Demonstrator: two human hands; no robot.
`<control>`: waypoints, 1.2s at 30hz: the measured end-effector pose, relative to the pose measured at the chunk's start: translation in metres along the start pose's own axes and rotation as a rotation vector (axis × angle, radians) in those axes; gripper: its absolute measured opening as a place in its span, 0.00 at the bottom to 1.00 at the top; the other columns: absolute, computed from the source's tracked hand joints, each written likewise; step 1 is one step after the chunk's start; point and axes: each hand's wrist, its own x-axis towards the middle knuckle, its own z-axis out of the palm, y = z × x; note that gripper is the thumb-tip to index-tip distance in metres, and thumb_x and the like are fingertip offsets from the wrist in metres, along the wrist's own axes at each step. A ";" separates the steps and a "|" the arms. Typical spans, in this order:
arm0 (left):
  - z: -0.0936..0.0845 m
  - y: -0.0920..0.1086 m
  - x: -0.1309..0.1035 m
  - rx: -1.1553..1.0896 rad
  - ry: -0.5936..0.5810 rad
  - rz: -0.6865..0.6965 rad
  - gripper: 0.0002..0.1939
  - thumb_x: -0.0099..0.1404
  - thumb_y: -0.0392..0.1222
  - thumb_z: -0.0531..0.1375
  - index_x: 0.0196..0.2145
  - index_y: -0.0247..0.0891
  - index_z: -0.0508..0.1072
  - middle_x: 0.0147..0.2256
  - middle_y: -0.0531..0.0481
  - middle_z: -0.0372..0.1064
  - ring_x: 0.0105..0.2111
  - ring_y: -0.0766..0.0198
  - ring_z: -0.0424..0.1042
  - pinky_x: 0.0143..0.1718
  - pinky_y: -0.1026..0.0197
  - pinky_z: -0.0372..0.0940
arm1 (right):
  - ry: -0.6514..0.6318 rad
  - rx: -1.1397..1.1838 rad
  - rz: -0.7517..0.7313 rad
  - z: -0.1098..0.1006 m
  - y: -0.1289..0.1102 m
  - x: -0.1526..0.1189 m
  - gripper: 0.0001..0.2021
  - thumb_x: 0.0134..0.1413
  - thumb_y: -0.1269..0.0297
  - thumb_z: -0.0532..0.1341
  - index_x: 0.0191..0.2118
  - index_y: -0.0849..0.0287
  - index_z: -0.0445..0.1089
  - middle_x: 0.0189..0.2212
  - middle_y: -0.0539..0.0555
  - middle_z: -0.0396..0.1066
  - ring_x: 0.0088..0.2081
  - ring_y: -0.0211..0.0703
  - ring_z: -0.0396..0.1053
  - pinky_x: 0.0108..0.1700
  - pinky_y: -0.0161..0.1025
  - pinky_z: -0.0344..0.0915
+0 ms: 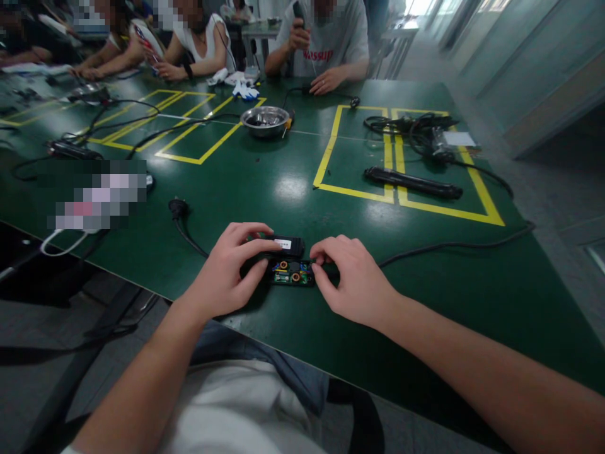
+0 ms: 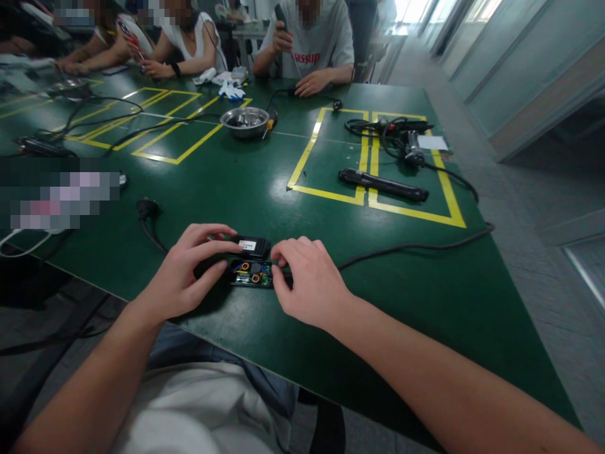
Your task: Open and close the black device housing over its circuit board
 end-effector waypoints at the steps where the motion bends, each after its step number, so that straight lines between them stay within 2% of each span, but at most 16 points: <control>1: 0.002 -0.002 0.001 0.013 -0.003 -0.024 0.17 0.77 0.37 0.55 0.54 0.41 0.82 0.60 0.40 0.76 0.58 0.47 0.72 0.61 0.41 0.69 | 0.002 0.003 0.000 0.000 0.000 0.000 0.05 0.63 0.71 0.59 0.43 0.56 0.69 0.34 0.55 0.75 0.38 0.51 0.71 0.41 0.46 0.59; 3: 0.005 -0.006 0.002 0.031 -0.021 -0.086 0.19 0.78 0.38 0.55 0.57 0.42 0.83 0.62 0.41 0.77 0.60 0.46 0.72 0.64 0.39 0.68 | -0.001 0.010 0.004 -0.001 -0.001 0.000 0.06 0.63 0.71 0.58 0.44 0.56 0.69 0.35 0.55 0.74 0.38 0.51 0.71 0.42 0.47 0.59; 8: 0.008 -0.011 0.004 -0.019 -0.012 -0.214 0.15 0.75 0.46 0.63 0.54 0.42 0.85 0.51 0.43 0.84 0.52 0.48 0.79 0.57 0.44 0.74 | -0.029 0.074 0.029 -0.004 -0.002 -0.001 0.14 0.57 0.71 0.59 0.50 0.56 0.67 0.38 0.55 0.75 0.40 0.52 0.72 0.45 0.48 0.62; 11: 0.007 -0.010 0.002 -0.042 0.040 -0.219 0.15 0.76 0.47 0.63 0.56 0.42 0.83 0.51 0.43 0.83 0.52 0.49 0.79 0.58 0.45 0.74 | -0.034 0.095 0.036 -0.006 -0.003 -0.001 0.22 0.51 0.70 0.60 0.54 0.56 0.64 0.42 0.57 0.75 0.43 0.54 0.73 0.47 0.50 0.64; 14: 0.005 -0.009 0.000 -0.090 0.099 -0.192 0.15 0.77 0.47 0.64 0.56 0.42 0.83 0.52 0.42 0.83 0.52 0.50 0.80 0.58 0.47 0.74 | -0.040 0.101 0.034 -0.007 -0.003 -0.002 0.26 0.51 0.70 0.61 0.57 0.56 0.63 0.46 0.59 0.75 0.45 0.56 0.73 0.48 0.52 0.65; 18: 0.001 -0.008 -0.004 -0.172 0.127 -0.116 0.14 0.76 0.47 0.66 0.55 0.42 0.83 0.52 0.42 0.83 0.51 0.52 0.81 0.56 0.50 0.76 | -0.050 0.097 0.024 -0.008 -0.005 -0.002 0.25 0.55 0.67 0.63 0.59 0.56 0.63 0.48 0.60 0.76 0.47 0.57 0.74 0.49 0.52 0.65; 22: -0.003 -0.006 -0.004 -0.235 0.066 -0.047 0.11 0.77 0.46 0.66 0.52 0.44 0.85 0.51 0.42 0.83 0.50 0.53 0.82 0.56 0.52 0.76 | -0.052 0.089 0.010 -0.008 -0.006 -0.001 0.25 0.57 0.64 0.66 0.60 0.57 0.65 0.48 0.61 0.77 0.47 0.58 0.74 0.49 0.53 0.65; 28: -0.004 -0.003 -0.002 -0.217 -0.026 0.015 0.08 0.76 0.43 0.67 0.48 0.44 0.86 0.48 0.44 0.83 0.48 0.55 0.82 0.53 0.54 0.77 | -0.087 0.060 -0.024 -0.008 -0.005 0.000 0.12 0.61 0.63 0.67 0.48 0.56 0.71 0.47 0.60 0.78 0.49 0.57 0.75 0.50 0.53 0.64; 32: -0.004 -0.002 -0.002 -0.220 -0.042 0.046 0.10 0.72 0.43 0.70 0.50 0.43 0.85 0.49 0.44 0.82 0.48 0.55 0.82 0.54 0.54 0.77 | -0.070 0.081 -0.052 -0.009 -0.004 0.000 0.11 0.63 0.63 0.65 0.50 0.57 0.72 0.48 0.59 0.77 0.49 0.56 0.75 0.50 0.52 0.63; 36: -0.004 -0.002 -0.004 -0.216 -0.077 0.039 0.09 0.73 0.42 0.69 0.50 0.44 0.85 0.50 0.43 0.83 0.49 0.54 0.82 0.54 0.53 0.77 | -0.068 0.095 -0.028 -0.010 -0.005 -0.001 0.12 0.61 0.64 0.66 0.49 0.55 0.70 0.47 0.59 0.77 0.49 0.57 0.74 0.50 0.53 0.64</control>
